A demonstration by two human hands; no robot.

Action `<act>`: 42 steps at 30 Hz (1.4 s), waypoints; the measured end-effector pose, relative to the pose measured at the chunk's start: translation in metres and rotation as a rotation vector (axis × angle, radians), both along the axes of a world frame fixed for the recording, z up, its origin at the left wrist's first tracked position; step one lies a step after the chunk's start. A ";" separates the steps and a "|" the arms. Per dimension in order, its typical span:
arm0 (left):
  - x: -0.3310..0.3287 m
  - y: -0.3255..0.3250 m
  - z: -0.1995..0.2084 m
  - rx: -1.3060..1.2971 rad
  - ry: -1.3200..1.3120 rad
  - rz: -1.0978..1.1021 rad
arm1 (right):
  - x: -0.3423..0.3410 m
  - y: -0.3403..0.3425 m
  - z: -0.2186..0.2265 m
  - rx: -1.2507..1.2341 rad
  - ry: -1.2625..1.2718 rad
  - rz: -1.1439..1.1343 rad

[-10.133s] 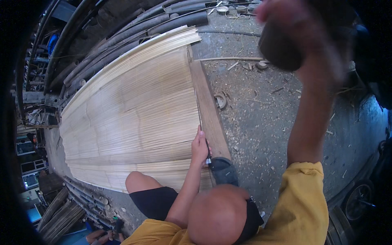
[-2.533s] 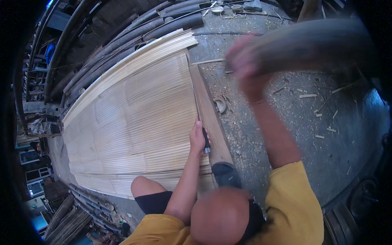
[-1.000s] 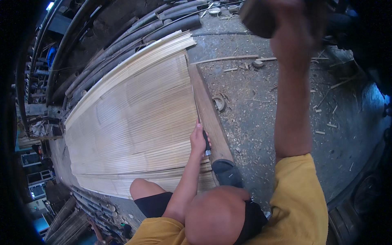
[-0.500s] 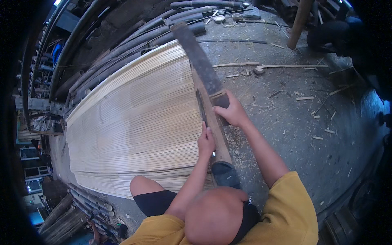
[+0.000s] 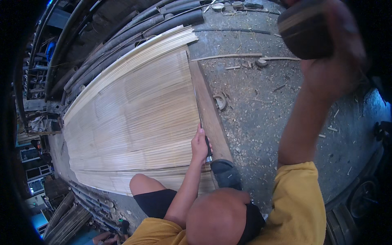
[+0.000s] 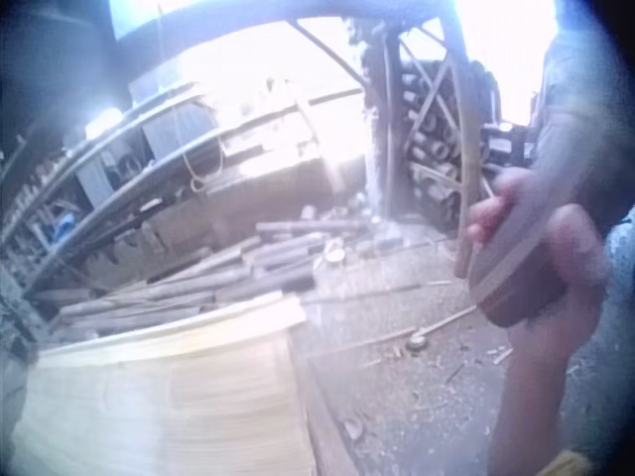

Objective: The person uses a knife and a wooden mallet to split a large bamboo sheet into thin strips. They repeatedly position the knife and strike it with the mallet to drive the blade through the bamboo, then separate the resulting strips.

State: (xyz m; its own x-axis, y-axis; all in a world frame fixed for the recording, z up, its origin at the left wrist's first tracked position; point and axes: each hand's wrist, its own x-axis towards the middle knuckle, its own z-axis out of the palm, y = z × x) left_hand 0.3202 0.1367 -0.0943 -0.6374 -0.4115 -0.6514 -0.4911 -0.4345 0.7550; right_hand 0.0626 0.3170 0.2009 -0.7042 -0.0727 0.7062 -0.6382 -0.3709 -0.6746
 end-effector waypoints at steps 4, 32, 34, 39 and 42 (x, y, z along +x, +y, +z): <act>0.003 0.000 -0.001 0.004 0.001 0.014 | 0.040 -0.038 -0.233 0.851 -0.401 -0.027; 0.024 0.006 -0.007 0.072 -0.006 -0.020 | 0.068 -0.033 -0.254 1.140 -0.492 0.008; 0.024 0.014 0.001 0.166 -0.041 -0.003 | 0.091 -0.032 -0.286 1.364 -0.591 0.120; 0.015 0.010 0.008 0.111 -0.078 0.022 | 0.077 -0.070 -0.223 0.910 -0.627 0.135; 0.005 0.012 0.007 0.084 -0.025 -0.061 | 0.049 -0.066 -0.189 0.745 -0.556 0.159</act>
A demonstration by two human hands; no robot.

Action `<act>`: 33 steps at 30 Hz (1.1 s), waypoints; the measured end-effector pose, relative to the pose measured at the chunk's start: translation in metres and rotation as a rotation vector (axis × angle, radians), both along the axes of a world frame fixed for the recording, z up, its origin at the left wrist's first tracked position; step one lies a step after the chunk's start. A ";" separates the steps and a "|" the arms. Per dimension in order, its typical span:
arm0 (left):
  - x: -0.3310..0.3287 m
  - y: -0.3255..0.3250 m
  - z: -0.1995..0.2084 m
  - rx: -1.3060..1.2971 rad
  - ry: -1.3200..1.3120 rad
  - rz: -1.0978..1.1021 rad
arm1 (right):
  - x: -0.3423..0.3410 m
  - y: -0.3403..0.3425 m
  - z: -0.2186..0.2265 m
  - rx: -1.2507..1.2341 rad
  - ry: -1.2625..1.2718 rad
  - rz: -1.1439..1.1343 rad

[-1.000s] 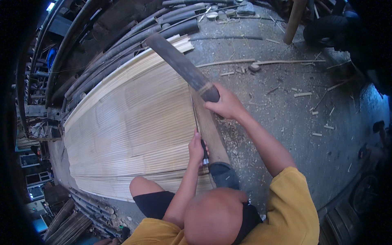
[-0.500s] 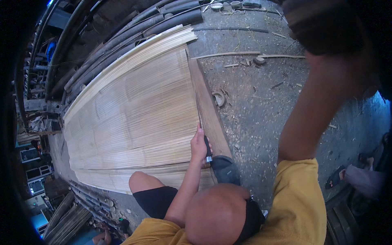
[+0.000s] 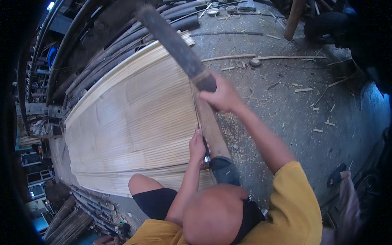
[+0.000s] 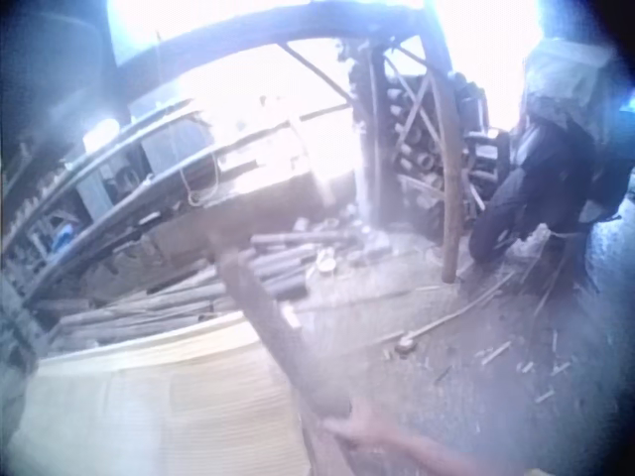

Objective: The person uses a knife and a wooden mallet to split a large bamboo sheet into thin strips. They repeatedly position the knife and strike it with the mallet to drive the blade through the bamboo, then separate the resulting strips.

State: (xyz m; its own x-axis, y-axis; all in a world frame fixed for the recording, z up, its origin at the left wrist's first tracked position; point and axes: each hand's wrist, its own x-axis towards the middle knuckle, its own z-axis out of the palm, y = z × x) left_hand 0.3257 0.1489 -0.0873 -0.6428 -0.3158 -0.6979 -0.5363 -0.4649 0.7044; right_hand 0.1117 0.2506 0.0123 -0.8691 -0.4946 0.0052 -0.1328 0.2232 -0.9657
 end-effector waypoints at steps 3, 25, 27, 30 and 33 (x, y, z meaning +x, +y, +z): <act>0.027 -0.001 -0.056 -0.589 0.038 -0.133 | -0.007 -0.021 0.077 -0.126 -0.019 0.077; 0.056 0.013 -0.013 -0.025 -0.047 0.026 | 0.040 0.020 -0.031 0.228 0.045 -0.052; 0.031 0.008 -0.007 -0.047 -0.029 0.036 | 0.014 0.014 0.028 0.135 0.139 -0.071; 0.038 0.002 -0.012 -0.063 -0.013 0.059 | 0.000 0.013 0.117 -0.095 0.216 -0.013; 0.043 -0.001 -0.008 -0.044 -0.024 0.069 | -0.024 0.038 0.156 -0.429 0.391 0.021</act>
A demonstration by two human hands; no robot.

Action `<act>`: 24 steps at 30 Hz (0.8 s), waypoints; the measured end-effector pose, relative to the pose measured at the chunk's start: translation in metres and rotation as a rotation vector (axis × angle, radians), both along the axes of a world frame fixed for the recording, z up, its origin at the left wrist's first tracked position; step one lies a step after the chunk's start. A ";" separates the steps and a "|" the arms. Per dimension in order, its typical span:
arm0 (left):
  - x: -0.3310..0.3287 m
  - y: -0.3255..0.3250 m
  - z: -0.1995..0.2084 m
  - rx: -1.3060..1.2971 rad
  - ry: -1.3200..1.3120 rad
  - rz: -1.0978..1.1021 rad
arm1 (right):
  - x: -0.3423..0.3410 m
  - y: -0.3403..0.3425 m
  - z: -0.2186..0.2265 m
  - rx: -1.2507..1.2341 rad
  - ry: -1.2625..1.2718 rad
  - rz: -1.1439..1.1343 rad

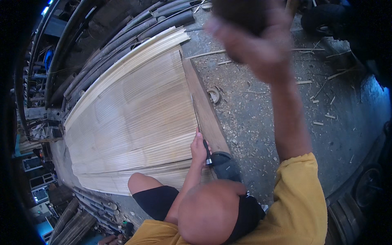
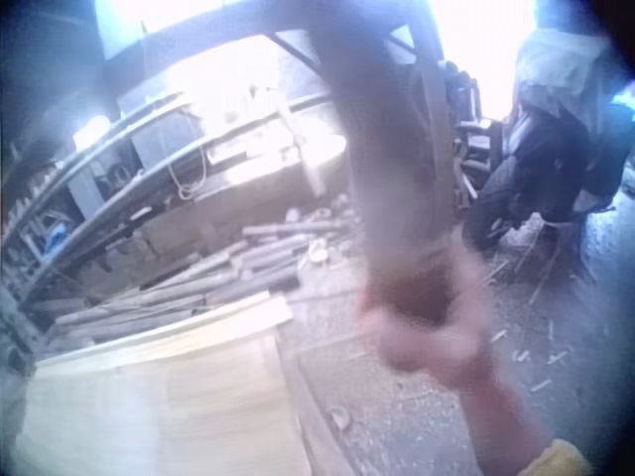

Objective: The person uses a knife and a wooden mallet to split a large bamboo sheet into thin strips. They repeatedly position the knife and strike it with the mallet to drive the blade through the bamboo, then separate the resulting strips.

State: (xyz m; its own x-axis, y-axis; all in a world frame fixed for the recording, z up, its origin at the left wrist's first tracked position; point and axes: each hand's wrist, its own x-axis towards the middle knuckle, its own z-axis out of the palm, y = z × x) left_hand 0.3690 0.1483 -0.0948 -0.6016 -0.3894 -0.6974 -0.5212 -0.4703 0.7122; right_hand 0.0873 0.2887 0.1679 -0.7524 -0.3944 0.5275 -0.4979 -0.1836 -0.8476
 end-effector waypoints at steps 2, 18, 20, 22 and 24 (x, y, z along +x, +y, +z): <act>-0.006 0.011 0.004 0.009 0.013 -0.008 | -0.007 0.029 0.001 -0.229 0.078 -0.002; -0.007 -0.002 0.008 0.057 0.001 0.039 | 0.008 -0.012 -0.005 0.212 -0.180 -0.023; -0.008 0.003 0.008 0.052 0.009 0.006 | -0.004 0.014 0.021 -0.136 -0.003 0.033; -0.013 0.011 0.010 0.068 0.010 -0.021 | -0.001 0.030 0.010 -0.307 0.045 -0.043; -0.011 0.012 0.008 0.070 0.006 -0.018 | 0.018 0.020 -0.071 -0.069 -0.082 -0.189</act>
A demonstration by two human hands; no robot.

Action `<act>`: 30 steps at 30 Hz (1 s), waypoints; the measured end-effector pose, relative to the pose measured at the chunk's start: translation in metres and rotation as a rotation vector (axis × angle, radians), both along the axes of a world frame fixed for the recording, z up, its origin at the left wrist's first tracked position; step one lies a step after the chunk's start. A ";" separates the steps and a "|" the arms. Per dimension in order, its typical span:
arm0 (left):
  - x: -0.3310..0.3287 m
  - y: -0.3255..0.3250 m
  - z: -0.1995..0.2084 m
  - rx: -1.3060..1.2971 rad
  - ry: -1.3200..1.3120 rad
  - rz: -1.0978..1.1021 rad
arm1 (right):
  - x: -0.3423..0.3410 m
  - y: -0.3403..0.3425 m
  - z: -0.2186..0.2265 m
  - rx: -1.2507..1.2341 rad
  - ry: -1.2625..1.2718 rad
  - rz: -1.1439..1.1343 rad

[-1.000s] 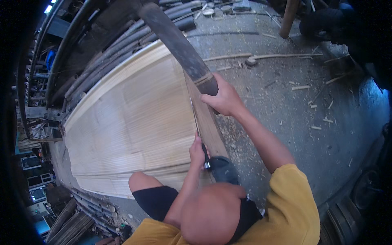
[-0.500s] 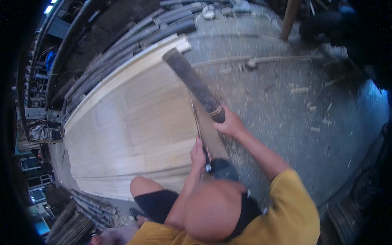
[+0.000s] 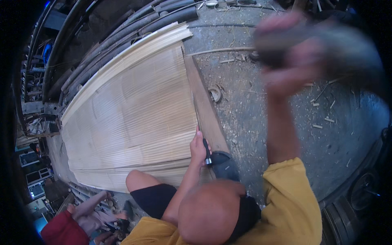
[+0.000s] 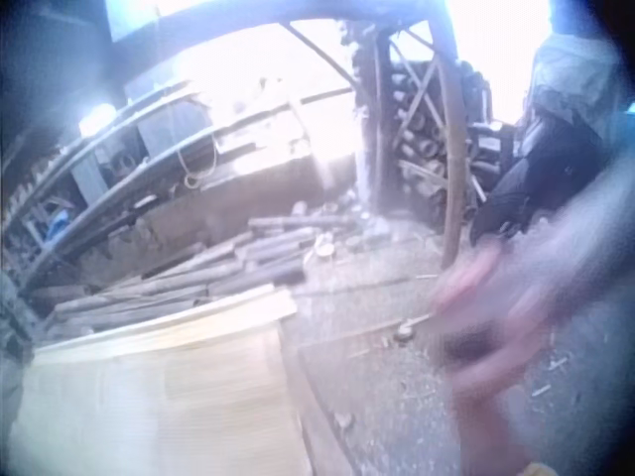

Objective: The person uses a knife and a wooden mallet to split a large bamboo sheet into thin strips. They repeatedly position the knife and strike it with the mallet to drive the blade through the bamboo, then separate the resulting strips.

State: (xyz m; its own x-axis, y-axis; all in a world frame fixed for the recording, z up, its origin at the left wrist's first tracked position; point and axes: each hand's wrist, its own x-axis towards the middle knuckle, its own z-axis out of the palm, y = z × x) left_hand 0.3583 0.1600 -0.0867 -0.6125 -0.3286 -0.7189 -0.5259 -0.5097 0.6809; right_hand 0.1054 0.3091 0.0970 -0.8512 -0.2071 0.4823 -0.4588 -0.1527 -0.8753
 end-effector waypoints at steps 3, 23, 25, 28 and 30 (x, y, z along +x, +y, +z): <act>-0.002 -0.002 0.004 0.095 -0.007 0.026 | 0.076 -0.013 -0.166 0.849 -0.516 0.125; -0.004 0.013 0.021 -0.128 -0.043 -0.063 | 0.066 -0.008 -0.075 0.371 -0.635 0.216; 0.003 0.002 0.020 -0.089 -0.047 -0.012 | 0.041 -0.013 -0.023 0.470 -0.400 0.142; 0.021 -0.009 0.006 -0.078 -0.046 0.054 | 0.019 -0.018 0.070 0.239 -0.101 0.192; 0.017 0.002 0.000 -0.028 -0.024 0.024 | 0.006 0.007 0.099 -0.017 0.073 0.165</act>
